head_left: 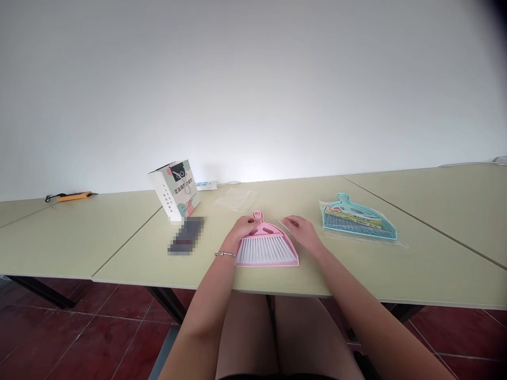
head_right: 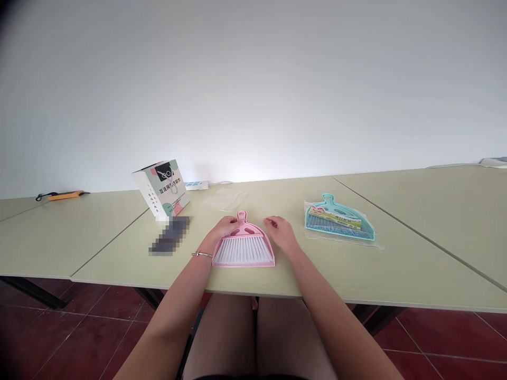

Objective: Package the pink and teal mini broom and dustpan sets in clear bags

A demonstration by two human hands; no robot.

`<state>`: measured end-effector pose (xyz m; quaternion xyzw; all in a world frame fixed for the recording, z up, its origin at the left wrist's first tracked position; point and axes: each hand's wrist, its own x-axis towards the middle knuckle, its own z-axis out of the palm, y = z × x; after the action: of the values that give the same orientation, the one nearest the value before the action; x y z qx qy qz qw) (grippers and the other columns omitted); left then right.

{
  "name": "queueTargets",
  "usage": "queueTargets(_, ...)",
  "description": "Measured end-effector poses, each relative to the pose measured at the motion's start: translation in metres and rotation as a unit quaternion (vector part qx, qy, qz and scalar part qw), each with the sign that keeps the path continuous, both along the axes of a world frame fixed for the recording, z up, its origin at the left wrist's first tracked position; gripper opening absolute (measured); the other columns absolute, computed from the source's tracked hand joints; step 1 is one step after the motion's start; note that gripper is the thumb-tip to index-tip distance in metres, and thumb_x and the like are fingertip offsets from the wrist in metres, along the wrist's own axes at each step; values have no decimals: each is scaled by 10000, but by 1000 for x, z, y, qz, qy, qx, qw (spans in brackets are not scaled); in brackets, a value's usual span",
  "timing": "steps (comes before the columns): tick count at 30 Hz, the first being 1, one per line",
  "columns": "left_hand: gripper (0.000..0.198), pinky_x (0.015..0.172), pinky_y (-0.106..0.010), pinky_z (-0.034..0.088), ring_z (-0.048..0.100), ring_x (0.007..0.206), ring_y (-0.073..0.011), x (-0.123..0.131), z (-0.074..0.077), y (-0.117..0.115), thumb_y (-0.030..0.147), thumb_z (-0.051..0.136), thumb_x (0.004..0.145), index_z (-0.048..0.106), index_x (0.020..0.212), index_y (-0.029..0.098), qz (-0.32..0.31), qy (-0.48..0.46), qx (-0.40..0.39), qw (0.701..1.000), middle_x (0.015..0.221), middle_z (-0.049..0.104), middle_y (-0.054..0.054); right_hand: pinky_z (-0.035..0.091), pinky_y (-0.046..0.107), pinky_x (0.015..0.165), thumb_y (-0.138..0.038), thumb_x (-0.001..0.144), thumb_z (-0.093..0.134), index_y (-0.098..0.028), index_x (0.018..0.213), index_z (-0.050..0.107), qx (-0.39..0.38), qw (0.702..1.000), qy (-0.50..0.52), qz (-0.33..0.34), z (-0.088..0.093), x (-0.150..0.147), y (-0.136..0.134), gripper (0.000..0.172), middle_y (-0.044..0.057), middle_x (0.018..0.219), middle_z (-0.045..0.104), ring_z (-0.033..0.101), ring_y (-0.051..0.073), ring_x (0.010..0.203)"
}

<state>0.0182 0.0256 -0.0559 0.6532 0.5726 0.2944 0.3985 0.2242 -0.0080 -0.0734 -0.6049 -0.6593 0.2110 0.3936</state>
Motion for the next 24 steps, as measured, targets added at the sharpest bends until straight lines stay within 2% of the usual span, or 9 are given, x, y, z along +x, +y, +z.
queueTargets(3, 511, 515, -246, 339, 486, 541, -116, -1, 1, -1, 663, 569, 668, 582, 662, 152, 6, 7, -6, 1000, 566, 524, 9, 434, 356, 801, -436, 827, 473, -166, 907, 634, -4, 992, -72, -107, -7, 15, 0, 324, 120, 979, 612, 589, 233, 888)
queueTargets(6, 478, 535, -252, 353, 518, 583, -132, -8, 5, -2, 623, 599, 660, 604, 699, 146, 19, 15, -10, 1000, 632, 578, -13, 416, 414, 833, -516, 728, 608, -146, 943, 598, -39, 972, -177, -148, -16, 24, -4, 427, 181, 1056, 561, 528, 329, 1035)
queueTargets(9, 433, 564, -253, 361, 539, 647, -150, -21, 10, -6, 567, 669, 606, 621, 710, 150, 17, 28, -4, 999, 703, 617, -23, 418, 421, 813, -570, 690, 627, -151, 903, 575, -75, 964, -199, -159, -20, 27, -6, 473, 197, 1072, 543, 506, 355, 1062)
queueTargets(12, 416, 562, -251, 338, 509, 626, -141, -34, 12, -11, 548, 706, 559, 609, 641, 152, -23, 49, -9, 998, 644, 588, -1, 413, 408, 816, -571, 694, 615, -172, 811, 570, -103, 967, -181, -146, -18, 29, -5, 418, 175, 1050, 550, 522, 337, 1036)
queueTargets(15, 370, 556, -252, 326, 484, 586, -129, -38, 9, -12, 495, 723, 552, 593, 588, 151, -34, 18, 11, 999, 583, 550, 16, 415, 390, 808, -532, 705, 613, -186, 765, 563, -117, 969, -168, -136, -16, 28, -4, 355, 154, 1030, 562, 535, 323, 1012)
queueTargets(17, 327, 565, -250, 331, 493, 600, -129, -36, 5, -11, 455, 713, 579, 588, 590, 154, -10, -20, 47, 999, 597, 558, 16, 417, 370, 803, -506, 711, 614, -181, 831, 564, -109, 971, -163, -140, -17, 28, -5, 350, 146, 1023, 569, 545, 310, 998)
queueTargets(20, 276, 590, -241, 343, 508, 635, -125, -31, 0, -5, 428, 657, 665, 569, 636, 168, 33, -67, 101, 992, 634, 572, 19, 413, 355, 809, -494, 706, 617, -158, 987, 541, -80, 971, -168, -154, -21, 28, -5, 444, 154, 1047, 573, 549, 299, 1007)
queueTargets(22, 250, 601, -238, 356, 527, 652, -128, -28, -1, -1, 420, 620, 715, 569, 685, 177, 66, -112, 130, 983, 655, 591, 13, 410, 352, 804, -489, 698, 620, -153, 972, 547, -80, 970, -173, -153, -26, 29, -2, 440, 153, 1023, 590, 550, 298, 1013)
queueTargets(24, 237, 616, -239, 374, 557, 681, -136, -28, -1, 3, 419, 607, 738, 588, 730, 184, 96, -163, 151, 970, 688, 621, -2, 412, 342, 780, -477, 678, 635, -163, 860, 565, -76, 972, -165, -147, -30, 32, 2, 369, 130, 929, 619, 565, 291, 980)
